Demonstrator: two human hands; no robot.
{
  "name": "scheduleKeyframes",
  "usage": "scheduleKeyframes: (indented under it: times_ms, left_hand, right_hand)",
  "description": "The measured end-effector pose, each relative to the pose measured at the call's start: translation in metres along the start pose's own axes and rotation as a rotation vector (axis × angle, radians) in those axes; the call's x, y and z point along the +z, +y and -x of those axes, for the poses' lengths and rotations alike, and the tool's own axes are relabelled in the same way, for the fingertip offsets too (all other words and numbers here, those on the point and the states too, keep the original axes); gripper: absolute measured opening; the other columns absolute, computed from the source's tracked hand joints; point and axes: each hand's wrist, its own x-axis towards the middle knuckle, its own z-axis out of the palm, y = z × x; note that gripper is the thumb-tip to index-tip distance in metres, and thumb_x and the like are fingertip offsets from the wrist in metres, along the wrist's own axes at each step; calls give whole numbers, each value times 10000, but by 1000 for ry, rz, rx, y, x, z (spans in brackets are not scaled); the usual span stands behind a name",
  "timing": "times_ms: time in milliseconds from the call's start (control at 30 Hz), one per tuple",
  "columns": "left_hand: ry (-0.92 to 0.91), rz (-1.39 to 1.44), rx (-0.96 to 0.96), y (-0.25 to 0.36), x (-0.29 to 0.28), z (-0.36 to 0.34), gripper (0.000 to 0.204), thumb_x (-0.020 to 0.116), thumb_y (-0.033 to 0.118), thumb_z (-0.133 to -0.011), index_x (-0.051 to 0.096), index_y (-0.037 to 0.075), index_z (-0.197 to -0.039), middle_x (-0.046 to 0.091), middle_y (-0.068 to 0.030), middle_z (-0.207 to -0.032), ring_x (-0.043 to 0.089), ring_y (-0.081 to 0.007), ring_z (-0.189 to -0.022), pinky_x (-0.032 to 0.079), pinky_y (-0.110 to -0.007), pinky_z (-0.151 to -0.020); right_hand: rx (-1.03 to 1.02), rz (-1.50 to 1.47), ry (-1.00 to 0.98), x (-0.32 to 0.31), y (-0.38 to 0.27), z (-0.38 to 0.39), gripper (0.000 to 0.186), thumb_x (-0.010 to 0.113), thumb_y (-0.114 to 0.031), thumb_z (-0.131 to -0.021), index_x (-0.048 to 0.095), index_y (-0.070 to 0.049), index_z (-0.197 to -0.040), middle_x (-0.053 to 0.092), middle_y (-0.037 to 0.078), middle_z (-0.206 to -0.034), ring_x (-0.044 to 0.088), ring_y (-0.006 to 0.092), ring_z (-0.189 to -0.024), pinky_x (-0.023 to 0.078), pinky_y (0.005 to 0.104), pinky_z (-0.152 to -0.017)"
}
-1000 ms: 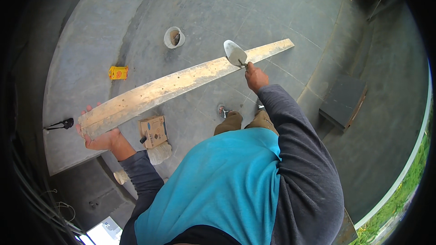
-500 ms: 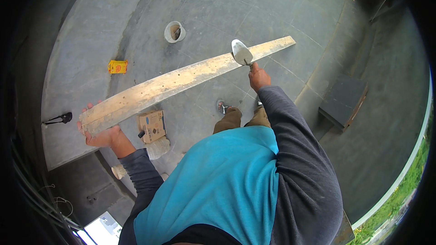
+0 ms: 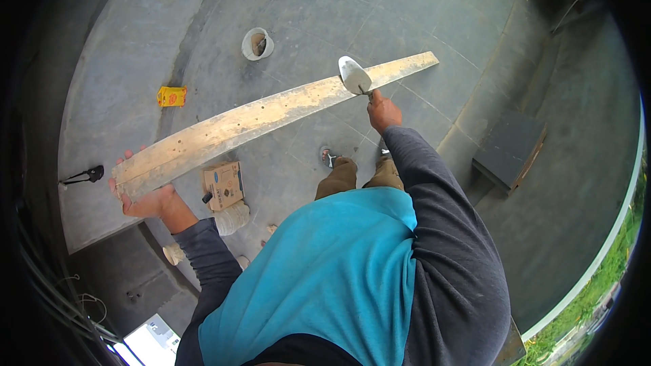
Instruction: Applying plaster or cement to a wooden board using a trowel at a construction site.
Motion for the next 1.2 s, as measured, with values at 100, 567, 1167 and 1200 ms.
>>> scheduleKeyframes:
  times_ms: [100,567,1167,1200]
  left_hand:
    - [-6,-28,3,-2,6,2,580,548,411,-750,479,138,-1258,500,-159,-1284,535,-420,-1177,428,-695,-978]
    - [28,-4,-9,-1,0,2,555,546,401,-748,498,166,-1248,533,-147,-1257,543,-425,-1173,408,-698,-990]
    - [30,-17,-9,-6,1,0,563,535,386,-758,463,154,-1265,497,-159,-1271,535,-420,-1163,410,-697,-982]
    - [7,-11,-9,-6,1,-1,559,531,386,-760,463,155,-1264,501,-157,-1265,538,-415,-1158,415,-693,-977]
  right_hand:
    - [-42,-11,-41,0,-2,-7,222,515,-234,-928,504,-85,-1092,681,231,-962,650,439,-906,504,534,-770]
    - [-22,36,-33,2,22,-18,270,547,-234,-912,505,-83,-1131,680,238,-968,648,440,-913,509,530,-772]
    - [-15,38,-28,-1,15,-4,321,563,-237,-906,495,-103,-1190,681,218,-964,648,432,-899,514,521,-742]
    - [-35,47,-64,1,13,2,326,561,-242,-908,497,-104,-1197,682,214,-973,648,430,-903,515,518,-743]
